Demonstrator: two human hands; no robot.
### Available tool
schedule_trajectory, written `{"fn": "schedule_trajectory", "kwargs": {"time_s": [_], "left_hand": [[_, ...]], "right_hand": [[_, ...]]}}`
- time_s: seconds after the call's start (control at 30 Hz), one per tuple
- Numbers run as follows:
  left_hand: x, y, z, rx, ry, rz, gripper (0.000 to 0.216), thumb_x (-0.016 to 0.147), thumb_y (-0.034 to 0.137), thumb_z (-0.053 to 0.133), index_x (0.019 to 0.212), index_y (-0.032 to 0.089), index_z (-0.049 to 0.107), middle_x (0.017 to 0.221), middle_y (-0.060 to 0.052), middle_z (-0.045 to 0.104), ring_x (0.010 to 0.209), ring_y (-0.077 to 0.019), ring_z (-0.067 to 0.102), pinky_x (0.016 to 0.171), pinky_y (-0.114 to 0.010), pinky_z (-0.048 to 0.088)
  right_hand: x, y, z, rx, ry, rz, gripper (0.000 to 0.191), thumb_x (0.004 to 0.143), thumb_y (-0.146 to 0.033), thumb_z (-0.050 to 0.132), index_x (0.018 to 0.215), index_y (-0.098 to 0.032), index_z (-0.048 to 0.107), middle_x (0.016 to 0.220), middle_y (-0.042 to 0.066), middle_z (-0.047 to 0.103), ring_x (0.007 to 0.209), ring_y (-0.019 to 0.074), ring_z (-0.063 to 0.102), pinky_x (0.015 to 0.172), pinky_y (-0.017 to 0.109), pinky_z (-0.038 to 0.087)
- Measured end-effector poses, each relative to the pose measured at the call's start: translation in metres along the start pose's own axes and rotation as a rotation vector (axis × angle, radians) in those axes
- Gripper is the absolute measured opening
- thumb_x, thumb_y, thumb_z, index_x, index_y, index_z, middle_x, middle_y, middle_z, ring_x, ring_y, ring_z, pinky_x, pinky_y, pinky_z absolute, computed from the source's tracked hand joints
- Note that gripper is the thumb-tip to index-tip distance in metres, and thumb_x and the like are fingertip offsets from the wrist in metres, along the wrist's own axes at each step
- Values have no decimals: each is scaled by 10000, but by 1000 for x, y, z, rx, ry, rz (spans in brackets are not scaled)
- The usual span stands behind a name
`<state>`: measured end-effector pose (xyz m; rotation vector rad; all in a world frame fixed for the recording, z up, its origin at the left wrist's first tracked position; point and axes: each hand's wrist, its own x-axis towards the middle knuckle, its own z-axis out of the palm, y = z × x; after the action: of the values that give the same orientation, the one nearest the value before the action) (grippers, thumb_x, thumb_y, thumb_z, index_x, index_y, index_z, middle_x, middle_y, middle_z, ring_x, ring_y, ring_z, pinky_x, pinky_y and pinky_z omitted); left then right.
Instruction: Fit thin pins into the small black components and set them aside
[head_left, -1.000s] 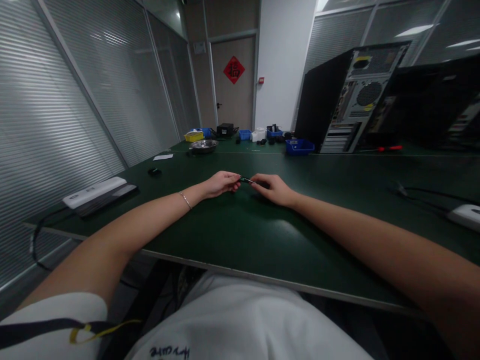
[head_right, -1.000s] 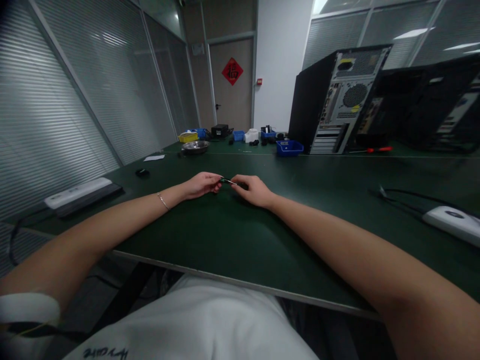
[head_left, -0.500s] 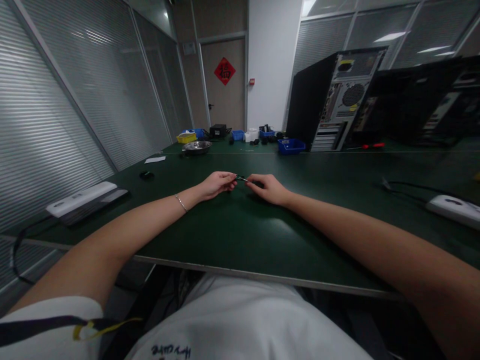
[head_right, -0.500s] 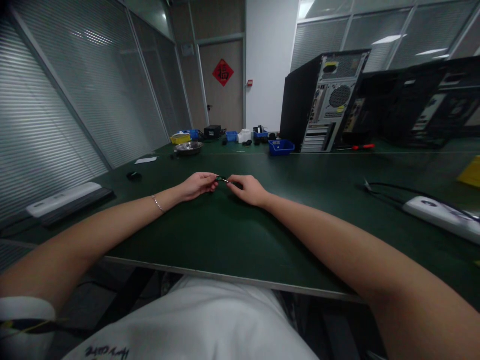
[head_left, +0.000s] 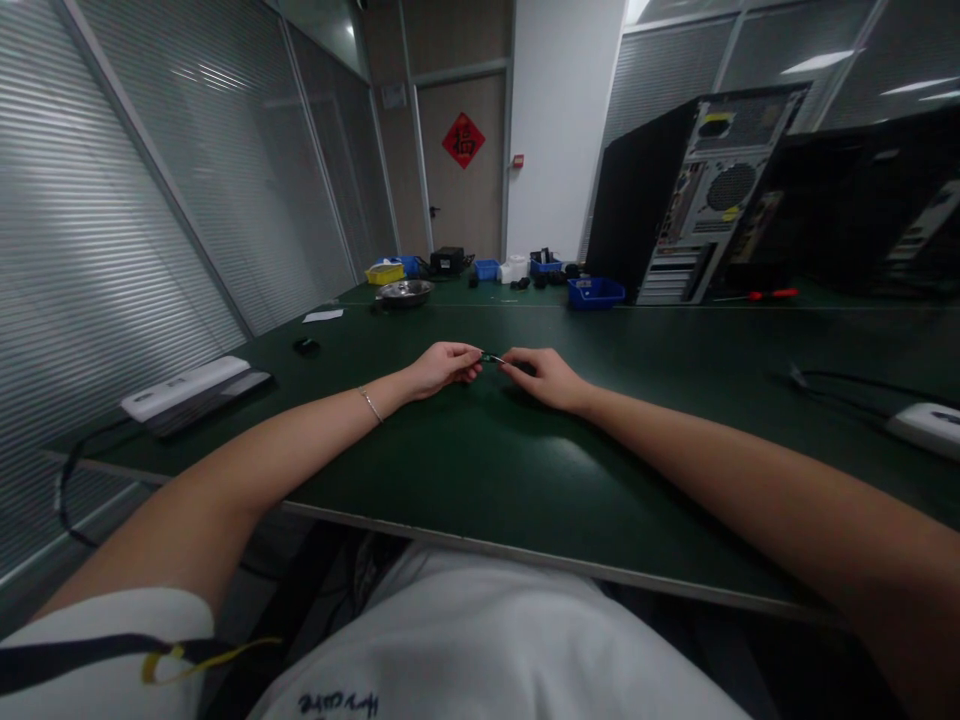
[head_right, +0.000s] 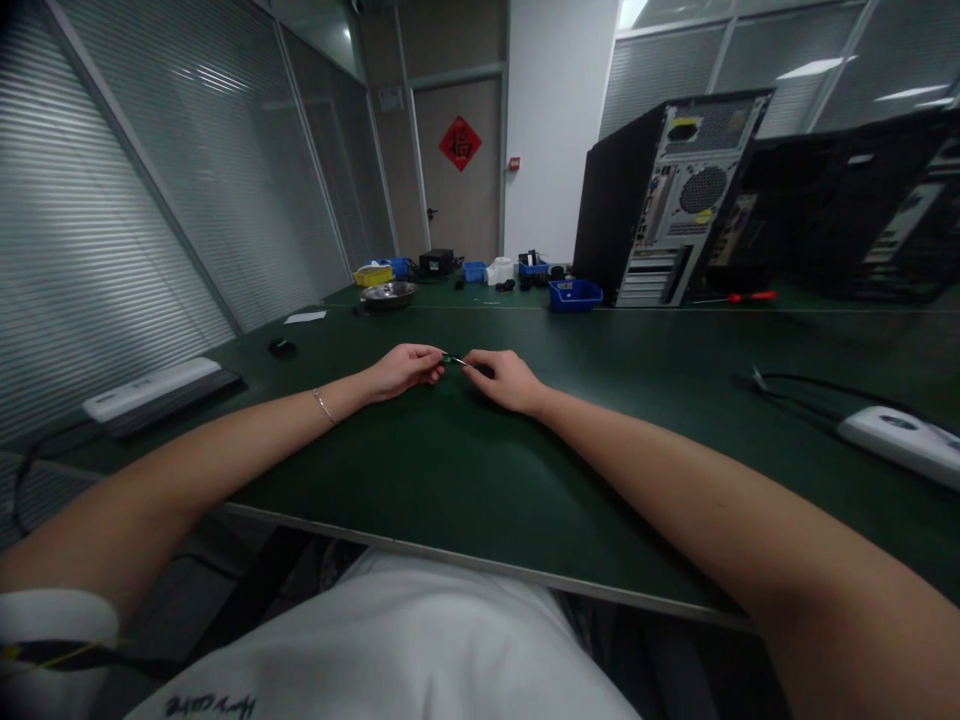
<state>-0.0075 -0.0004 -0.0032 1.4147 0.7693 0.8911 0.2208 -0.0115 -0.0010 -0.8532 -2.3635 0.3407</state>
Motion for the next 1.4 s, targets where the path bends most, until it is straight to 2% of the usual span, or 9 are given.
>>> {"fn": "schedule_trajectory", "kwargs": {"time_s": [0.37,0.77,1.03,1.2,1.4], "left_hand": [[2,-2,-6,8,-63,-25,351,742,338,712,949,65,637,778,-59,592,675,-104,542,643,-256,411],[0,0,0,15,-20,-7,327,761,327,696,973,87,632,820,-68,609,703,-108,564,672,-262,442],[5,-6,8,-137,97,69,124,855,188,588,874,75,539,963,-138,650,886,-162,649,864,-341,492],[10,-5,5,-196,213,124,150,848,132,588,863,100,443,922,-154,665,851,-182,674,821,-365,530],[9,-5,3,-169,202,119,252,817,171,634,973,127,442,921,-122,669,838,-169,669,796,-341,529]], "right_hand": [[2,-1,-2,43,-51,-49,313,902,-394,434,965,-170,643,803,27,630,686,137,524,646,255,375],[2,-3,-1,22,-39,-30,286,892,-377,450,963,-178,644,804,30,643,681,144,534,650,262,387],[1,-1,1,-20,-4,35,290,893,-386,448,967,-180,637,768,27,629,650,139,523,619,254,369],[-1,-3,1,-28,7,62,280,889,-384,457,954,-178,635,768,28,629,653,137,516,618,253,361],[-1,-2,0,-30,-8,57,281,890,-389,453,941,-179,632,791,30,637,664,140,521,628,255,366]]}}
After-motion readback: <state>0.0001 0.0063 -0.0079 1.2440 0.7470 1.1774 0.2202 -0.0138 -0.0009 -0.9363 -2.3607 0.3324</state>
